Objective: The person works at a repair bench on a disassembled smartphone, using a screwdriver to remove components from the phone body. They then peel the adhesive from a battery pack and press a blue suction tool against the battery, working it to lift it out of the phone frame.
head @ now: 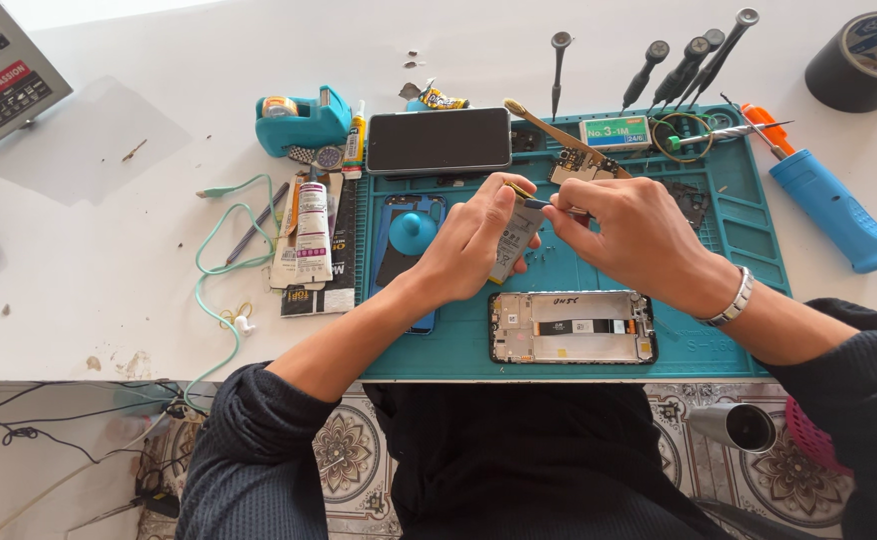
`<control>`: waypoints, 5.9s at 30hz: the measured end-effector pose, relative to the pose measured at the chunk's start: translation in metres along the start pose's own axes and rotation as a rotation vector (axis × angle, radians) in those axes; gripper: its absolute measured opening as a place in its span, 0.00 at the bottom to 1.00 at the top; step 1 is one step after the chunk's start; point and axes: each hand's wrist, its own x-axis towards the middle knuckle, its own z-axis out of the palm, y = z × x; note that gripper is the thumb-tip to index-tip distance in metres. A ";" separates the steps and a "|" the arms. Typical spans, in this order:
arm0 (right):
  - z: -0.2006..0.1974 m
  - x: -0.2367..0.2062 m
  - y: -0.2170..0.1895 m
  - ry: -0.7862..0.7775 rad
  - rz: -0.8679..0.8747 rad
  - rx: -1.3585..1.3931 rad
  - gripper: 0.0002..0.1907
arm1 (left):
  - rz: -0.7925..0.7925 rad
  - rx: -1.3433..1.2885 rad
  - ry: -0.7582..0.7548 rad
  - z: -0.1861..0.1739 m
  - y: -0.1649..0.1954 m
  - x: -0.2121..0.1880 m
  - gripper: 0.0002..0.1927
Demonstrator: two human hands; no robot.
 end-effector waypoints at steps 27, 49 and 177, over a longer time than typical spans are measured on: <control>0.000 0.000 -0.001 -0.044 0.059 -0.023 0.12 | -0.006 -0.021 0.000 -0.001 0.000 0.000 0.32; 0.000 0.004 0.012 0.000 0.013 0.027 0.09 | 0.003 -0.270 0.086 0.003 -0.009 0.006 0.21; 0.006 -0.009 0.006 0.102 -0.152 -0.018 0.12 | -0.030 -0.378 -0.050 -0.004 -0.025 0.010 0.38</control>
